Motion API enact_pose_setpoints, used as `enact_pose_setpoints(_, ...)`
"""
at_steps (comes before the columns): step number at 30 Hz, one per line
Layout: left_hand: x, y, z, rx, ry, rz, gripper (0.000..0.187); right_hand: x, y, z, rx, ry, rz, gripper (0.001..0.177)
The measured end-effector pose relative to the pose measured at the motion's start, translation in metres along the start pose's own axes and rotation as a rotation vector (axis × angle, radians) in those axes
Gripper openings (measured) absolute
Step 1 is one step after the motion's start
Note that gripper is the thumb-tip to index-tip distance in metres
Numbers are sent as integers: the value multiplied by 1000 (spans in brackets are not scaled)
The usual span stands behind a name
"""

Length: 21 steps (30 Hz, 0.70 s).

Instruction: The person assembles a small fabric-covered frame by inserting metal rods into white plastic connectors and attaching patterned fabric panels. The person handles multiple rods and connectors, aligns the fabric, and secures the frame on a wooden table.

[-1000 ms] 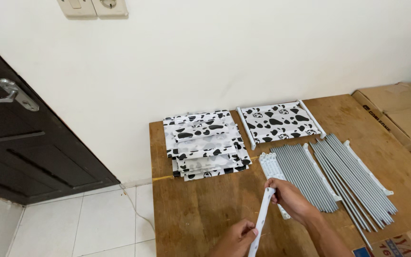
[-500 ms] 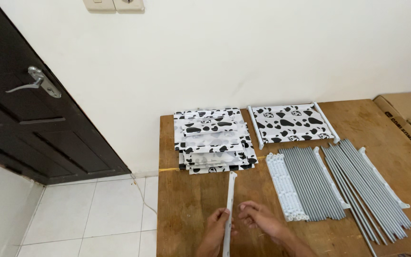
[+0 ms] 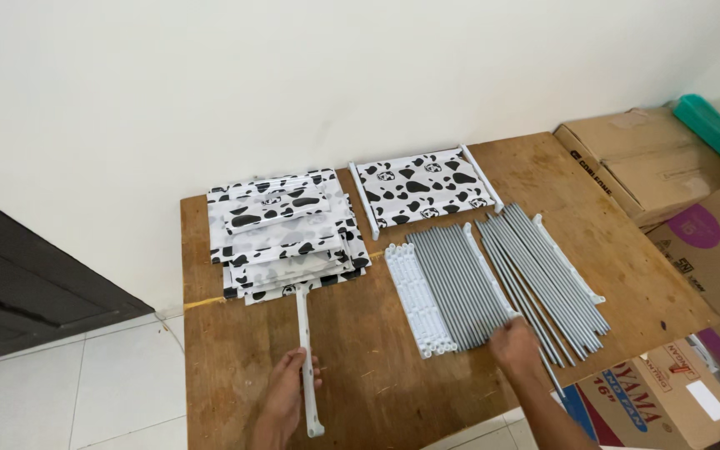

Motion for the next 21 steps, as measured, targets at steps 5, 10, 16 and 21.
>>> enact_pose_setpoints(5,-22,4,-20,-72,-55,37,32,15,11,-68,-157,-504,114,56)
enact_pose_setpoints(10,-32,11,-30,-72,-62,29,30,11,25,-82,-229,-478,86,52)
enact_pose_setpoints(16,-26,6,-41,-75,-43,-6,32,17,4,-45,-49,-486,-331,31)
enact_pose_setpoints(21,-18,16,-45,-125,-108,40,35,19,27,-39,-152,-425,-129,29)
Point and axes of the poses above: each hand's wrist, its own y-axis towards the middle knuckle, its own x-axis out of the back of the hand, z = x × y, the point moved 7 cm from there along y, towards the middle knuckle, and after that the axes turned 8 degrees about z, right-handed, at the moved point
